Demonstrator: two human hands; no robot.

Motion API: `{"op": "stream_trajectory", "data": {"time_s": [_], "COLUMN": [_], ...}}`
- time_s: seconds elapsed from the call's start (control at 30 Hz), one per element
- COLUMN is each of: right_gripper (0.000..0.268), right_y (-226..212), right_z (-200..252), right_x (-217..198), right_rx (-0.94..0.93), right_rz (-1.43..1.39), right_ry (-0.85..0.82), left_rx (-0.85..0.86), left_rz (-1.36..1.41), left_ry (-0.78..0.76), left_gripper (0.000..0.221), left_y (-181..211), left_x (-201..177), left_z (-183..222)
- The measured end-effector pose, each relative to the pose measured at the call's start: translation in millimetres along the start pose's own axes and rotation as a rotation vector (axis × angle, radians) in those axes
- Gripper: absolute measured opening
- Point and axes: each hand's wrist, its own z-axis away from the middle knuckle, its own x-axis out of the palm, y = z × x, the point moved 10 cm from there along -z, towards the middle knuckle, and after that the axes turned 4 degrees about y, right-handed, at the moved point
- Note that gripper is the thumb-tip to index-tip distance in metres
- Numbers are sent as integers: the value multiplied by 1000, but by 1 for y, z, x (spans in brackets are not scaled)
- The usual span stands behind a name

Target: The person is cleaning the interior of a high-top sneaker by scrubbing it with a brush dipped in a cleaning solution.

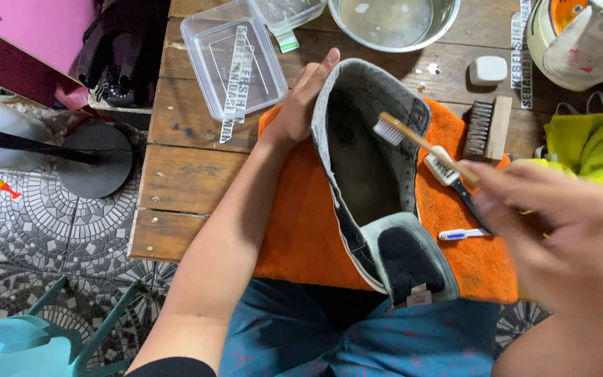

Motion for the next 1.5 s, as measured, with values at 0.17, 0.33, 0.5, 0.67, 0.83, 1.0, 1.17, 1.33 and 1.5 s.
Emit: {"op": "stream_trajectory", "data": {"time_s": [0.17,0.33,0.5,0.67,0.83,1.0,1.17,1.33,1.5], "right_gripper": [38,54,66,68,72,45,58,25,59], "right_y": [-29,-29,-27,-29,-33,-35,-50,-40,-58], "right_z": [21,18,10,10,21,-5,25,-4,24], "right_x": [49,86,90,100,112,128,133,139,135], "right_rx": [-150,-144,-193,-269,-178,-197,-224,-163,-300], "right_rz": [195,456,658,862,823,821,939,805,967], "right_ry": [91,83,3,-20,-161,-145,-257,-227,-266], "left_rx": [37,-14,-250,-185,68,230,130,-1,-72], "left_rz": [-14,37,-152,-152,-318,-445,-262,-65,45], "left_ry": [-15,-8,163,147,49,8,13,57,31], "left_gripper": [59,62,54,57,46,44,19,59,63], "left_y": [-3,-33,-51,-43,-66,-92,-32,-12,-9], "left_x": [0,-10,-29,-25,-29,-39,-18,-6,-2], "left_z": [0,3,6,4,2,12,7,1,1]}}
